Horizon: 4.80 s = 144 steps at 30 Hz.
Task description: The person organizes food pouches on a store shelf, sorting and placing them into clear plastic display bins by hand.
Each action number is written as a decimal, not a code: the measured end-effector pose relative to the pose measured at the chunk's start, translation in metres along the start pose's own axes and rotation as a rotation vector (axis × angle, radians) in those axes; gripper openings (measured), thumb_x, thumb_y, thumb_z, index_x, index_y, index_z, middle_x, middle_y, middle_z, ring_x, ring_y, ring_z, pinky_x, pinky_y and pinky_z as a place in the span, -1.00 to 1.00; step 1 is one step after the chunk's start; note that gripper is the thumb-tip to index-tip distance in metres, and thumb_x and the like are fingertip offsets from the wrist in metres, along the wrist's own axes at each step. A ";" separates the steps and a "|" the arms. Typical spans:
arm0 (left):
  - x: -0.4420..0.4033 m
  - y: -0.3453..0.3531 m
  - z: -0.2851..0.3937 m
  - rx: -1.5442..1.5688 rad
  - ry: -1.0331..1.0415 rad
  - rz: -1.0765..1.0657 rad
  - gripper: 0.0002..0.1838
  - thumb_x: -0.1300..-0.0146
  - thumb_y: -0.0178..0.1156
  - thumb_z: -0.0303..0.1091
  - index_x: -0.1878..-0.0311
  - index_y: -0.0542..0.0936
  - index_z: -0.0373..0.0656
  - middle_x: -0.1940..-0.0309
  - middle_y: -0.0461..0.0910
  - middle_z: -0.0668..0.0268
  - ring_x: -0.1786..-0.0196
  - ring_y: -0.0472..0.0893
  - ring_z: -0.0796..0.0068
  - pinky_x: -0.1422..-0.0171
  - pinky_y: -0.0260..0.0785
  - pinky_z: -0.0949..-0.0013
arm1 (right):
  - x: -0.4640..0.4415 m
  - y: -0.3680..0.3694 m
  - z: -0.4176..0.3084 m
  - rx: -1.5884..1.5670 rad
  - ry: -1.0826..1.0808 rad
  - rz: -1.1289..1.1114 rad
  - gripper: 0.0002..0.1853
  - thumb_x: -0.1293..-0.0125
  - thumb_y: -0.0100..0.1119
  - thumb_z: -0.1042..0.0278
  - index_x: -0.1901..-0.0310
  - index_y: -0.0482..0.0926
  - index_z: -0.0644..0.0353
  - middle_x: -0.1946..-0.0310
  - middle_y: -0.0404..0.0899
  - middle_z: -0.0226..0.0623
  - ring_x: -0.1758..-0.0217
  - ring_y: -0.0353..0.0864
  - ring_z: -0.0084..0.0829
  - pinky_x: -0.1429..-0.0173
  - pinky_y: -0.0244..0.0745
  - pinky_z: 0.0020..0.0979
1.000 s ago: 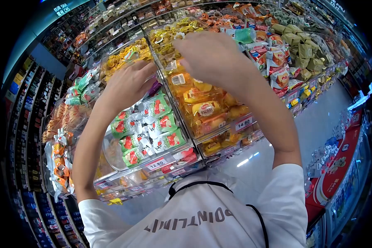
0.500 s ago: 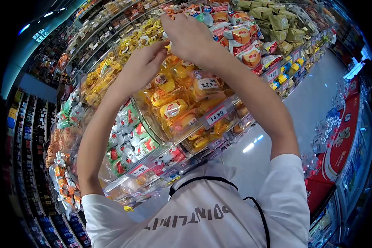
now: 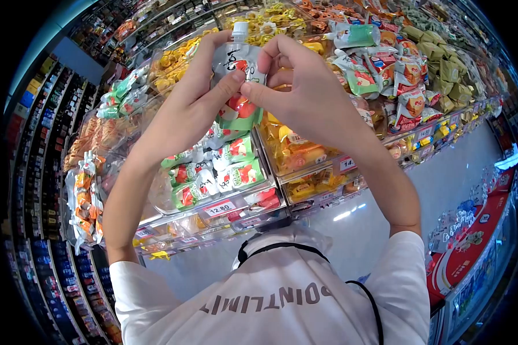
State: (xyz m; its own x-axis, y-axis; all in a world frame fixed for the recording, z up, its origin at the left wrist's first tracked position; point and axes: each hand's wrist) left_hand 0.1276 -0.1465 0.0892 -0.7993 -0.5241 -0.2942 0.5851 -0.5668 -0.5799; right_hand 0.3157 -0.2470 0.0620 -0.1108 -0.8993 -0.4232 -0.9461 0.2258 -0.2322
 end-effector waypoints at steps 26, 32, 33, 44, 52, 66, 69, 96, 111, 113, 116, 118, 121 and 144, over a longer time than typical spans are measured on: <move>0.131 -0.066 -0.079 -0.833 -0.149 -0.369 -0.33 -0.10 0.60 -0.33 -0.19 0.43 -0.32 0.19 0.71 -0.08 0.06 0.75 -0.23 -0.04 0.62 -0.13 | -0.033 0.145 0.056 0.669 -0.085 -0.595 -0.87 -0.32 0.40 0.51 0.26 0.64 0.39 0.36 0.72 0.02 0.16 0.78 0.01 0.09 0.62 -0.07; 0.135 -0.050 -0.094 -0.998 -0.059 -0.346 -0.45 -0.13 0.58 -0.31 -0.15 0.60 -0.31 0.09 0.70 -0.01 -0.04 0.76 -0.09 -0.13 0.68 -0.01 | -0.031 0.158 0.075 0.755 -0.030 -0.714 -0.89 -0.33 0.34 0.53 0.22 0.66 0.42 0.27 0.73 0.13 0.02 0.75 0.13 -0.07 0.62 0.02; 0.134 -0.049 -0.095 -1.012 -0.068 -0.361 -0.44 -0.14 0.58 -0.31 -0.16 0.60 -0.30 0.07 0.70 0.00 -0.06 0.75 -0.09 -0.14 0.68 0.00 | -0.029 0.159 0.076 0.750 -0.048 -0.689 -0.88 -0.33 0.35 0.52 0.22 0.67 0.42 0.26 0.73 0.13 0.03 0.76 0.14 -0.07 0.62 0.03; 0.126 -0.046 -0.077 -1.081 -0.167 -0.505 -0.44 -0.32 0.50 -0.16 -0.28 0.61 -0.24 -0.05 0.68 0.05 -0.25 0.68 0.01 -0.23 0.65 -0.03 | -0.025 0.067 0.021 0.629 -0.092 -0.379 -0.83 -0.41 0.40 0.38 0.15 0.71 0.34 0.34 0.75 -0.12 0.27 0.80 -0.22 0.12 0.66 -0.23; 0.059 -0.022 -0.009 -0.990 0.071 -0.331 -0.57 -0.40 0.42 -0.14 -0.23 0.63 -0.12 -0.04 0.67 0.12 -0.13 0.71 0.03 -0.10 0.65 0.00 | 0.025 -0.020 -0.008 0.643 0.063 -0.074 -0.79 -0.48 0.39 0.35 0.08 0.71 0.36 0.27 0.79 -0.12 0.21 0.82 -0.25 0.08 0.70 -0.29; -0.061 0.080 0.022 -0.866 0.467 -0.216 -0.74 -0.45 0.34 -0.25 -0.09 0.64 -0.14 0.03 0.66 0.18 -0.07 0.68 0.07 -0.04 0.65 0.04 | 0.019 -0.097 0.040 1.426 0.092 0.178 -0.74 -0.33 0.47 0.15 0.30 0.72 0.18 0.31 0.80 -0.14 0.23 0.87 -0.07 0.24 0.74 -0.10; -0.064 0.079 0.017 -0.871 0.449 -0.199 -0.74 -0.44 0.34 -0.25 -0.08 0.63 -0.14 0.00 0.66 0.17 -0.09 0.68 0.07 -0.04 0.66 0.03 | 0.007 -0.101 0.053 1.426 0.026 0.147 -0.82 -0.30 0.43 0.28 0.26 0.72 0.22 0.30 0.81 -0.10 0.24 0.88 -0.08 0.25 0.74 -0.13; 0.009 -0.026 -0.055 -0.910 0.498 0.092 -0.49 -0.28 0.48 -0.04 -0.18 0.61 -0.10 0.21 0.60 0.23 0.19 0.71 0.04 0.18 0.55 0.03 | -0.055 -0.002 0.038 0.247 -0.107 -0.339 -0.55 -0.38 0.41 0.30 -0.24 0.65 0.32 0.08 0.76 -0.30 0.03 0.69 -0.50 -0.14 0.61 -0.39; 0.088 -0.056 -0.075 -0.822 0.260 -0.071 -0.64 -0.24 0.47 -0.40 -0.08 0.64 -0.12 0.14 0.67 0.19 0.15 0.73 0.00 0.09 0.60 -0.02 | -0.060 0.059 0.028 0.528 -0.264 -0.812 -0.62 -0.16 0.51 0.39 0.28 0.37 0.18 0.33 0.41 -0.25 0.27 0.43 -0.26 0.23 0.37 -0.21; 0.094 -0.061 -0.081 -0.797 0.137 -0.145 -0.67 -0.27 0.45 -0.40 -0.08 0.64 -0.14 0.09 0.71 0.15 0.09 0.74 -0.06 0.02 0.61 -0.07 | -0.045 0.071 0.040 0.700 -0.388 -0.722 -0.64 -0.17 0.50 0.36 0.27 0.40 0.20 0.25 0.48 -0.22 0.17 0.55 -0.21 0.16 0.46 -0.14; 0.100 -0.066 -0.088 -0.764 0.029 -0.209 -0.71 -0.31 0.42 -0.41 -0.07 0.66 -0.18 0.04 0.74 0.11 0.03 0.75 -0.10 -0.05 0.61 -0.10 | -0.032 0.085 0.036 0.990 -0.400 -0.738 -0.67 -0.17 0.52 0.28 0.14 0.58 0.19 0.05 0.58 -0.18 -0.07 0.69 -0.15 -0.02 0.65 -0.08; 0.099 -0.066 -0.091 -0.790 0.020 -0.233 -0.74 -0.32 0.41 -0.42 -0.04 0.68 -0.21 0.03 0.75 0.11 0.00 0.75 -0.10 -0.06 0.62 -0.09 | -0.025 0.090 0.043 1.088 -0.430 -0.746 -0.62 -0.13 0.57 0.26 0.05 0.67 0.16 0.00 0.62 -0.21 -0.10 0.72 -0.15 -0.04 0.72 -0.13; 0.097 -0.058 -0.089 -0.754 0.015 -0.272 -0.80 -0.32 0.41 -0.43 0.02 0.71 -0.22 0.05 0.75 0.11 0.01 0.76 -0.09 -0.07 0.62 -0.08 | -0.020 0.094 0.043 1.130 -0.452 -0.762 -0.57 -0.10 0.61 0.25 0.01 0.68 0.13 -0.04 0.61 -0.22 -0.15 0.71 -0.16 -0.08 0.73 -0.13; -0.010 0.000 -0.003 -0.770 0.414 -0.191 -0.80 -0.42 0.34 -0.32 -0.01 0.66 -0.20 0.09 0.65 0.15 -0.02 0.67 0.02 -0.06 0.58 -0.01 | -0.026 -0.060 0.004 1.201 -0.281 -0.103 -0.69 -0.44 0.38 0.17 -0.07 0.63 0.15 -0.04 0.66 -0.21 -0.11 0.70 -0.10 -0.14 0.64 -0.09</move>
State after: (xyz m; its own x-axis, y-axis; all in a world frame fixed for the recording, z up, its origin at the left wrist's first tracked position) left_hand 0.1351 -0.1398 0.0895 -0.9461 -0.1085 -0.3050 0.3023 0.0408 -0.9523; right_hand 0.3767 -0.2361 0.0834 0.1571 -0.8552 -0.4940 -0.0514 0.4924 -0.8688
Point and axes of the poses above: each hand's wrist, its own x-axis away from the middle knuckle, its own y-axis out of the palm, z = x × y
